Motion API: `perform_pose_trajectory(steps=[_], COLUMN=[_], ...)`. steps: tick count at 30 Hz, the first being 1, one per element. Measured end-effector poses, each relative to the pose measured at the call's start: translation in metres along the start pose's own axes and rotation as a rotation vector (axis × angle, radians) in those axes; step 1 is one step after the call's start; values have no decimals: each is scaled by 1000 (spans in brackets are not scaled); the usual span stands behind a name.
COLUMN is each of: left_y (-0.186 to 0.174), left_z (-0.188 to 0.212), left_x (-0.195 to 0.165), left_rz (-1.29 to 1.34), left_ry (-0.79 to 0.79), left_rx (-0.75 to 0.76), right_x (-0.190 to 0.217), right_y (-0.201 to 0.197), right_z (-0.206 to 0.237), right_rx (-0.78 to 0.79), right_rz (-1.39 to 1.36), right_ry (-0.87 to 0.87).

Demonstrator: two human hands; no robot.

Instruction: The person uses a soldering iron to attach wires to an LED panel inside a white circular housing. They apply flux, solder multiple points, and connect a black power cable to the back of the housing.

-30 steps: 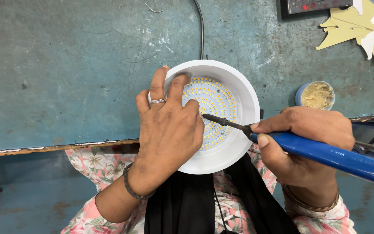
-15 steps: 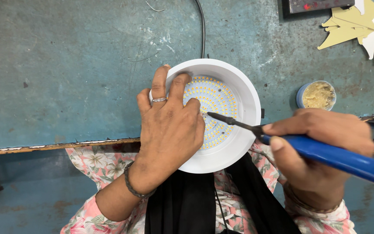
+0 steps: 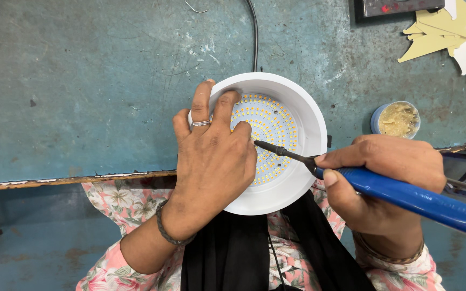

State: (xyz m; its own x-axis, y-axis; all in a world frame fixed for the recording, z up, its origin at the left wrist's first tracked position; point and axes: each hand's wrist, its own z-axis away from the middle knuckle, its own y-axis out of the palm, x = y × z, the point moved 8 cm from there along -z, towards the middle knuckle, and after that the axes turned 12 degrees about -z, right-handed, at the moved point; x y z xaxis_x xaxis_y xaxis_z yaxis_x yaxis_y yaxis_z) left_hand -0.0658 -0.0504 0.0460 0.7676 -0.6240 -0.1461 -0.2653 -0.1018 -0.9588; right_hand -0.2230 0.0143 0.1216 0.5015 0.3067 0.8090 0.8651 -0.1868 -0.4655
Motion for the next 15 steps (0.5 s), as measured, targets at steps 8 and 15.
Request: perform_pose_trajectory(steps=[8,15], left_y=[1,2], left_z=[0,-1], left_x=[0,0], left_rz=[4,-1], left_ry=[3,2], left_rx=[15,17], right_x=[4,3], right_y=[4,-15], right_z=[2,10], right_rx=[33,-87], right_rz=[31,-23], right_ry=[-15,40])
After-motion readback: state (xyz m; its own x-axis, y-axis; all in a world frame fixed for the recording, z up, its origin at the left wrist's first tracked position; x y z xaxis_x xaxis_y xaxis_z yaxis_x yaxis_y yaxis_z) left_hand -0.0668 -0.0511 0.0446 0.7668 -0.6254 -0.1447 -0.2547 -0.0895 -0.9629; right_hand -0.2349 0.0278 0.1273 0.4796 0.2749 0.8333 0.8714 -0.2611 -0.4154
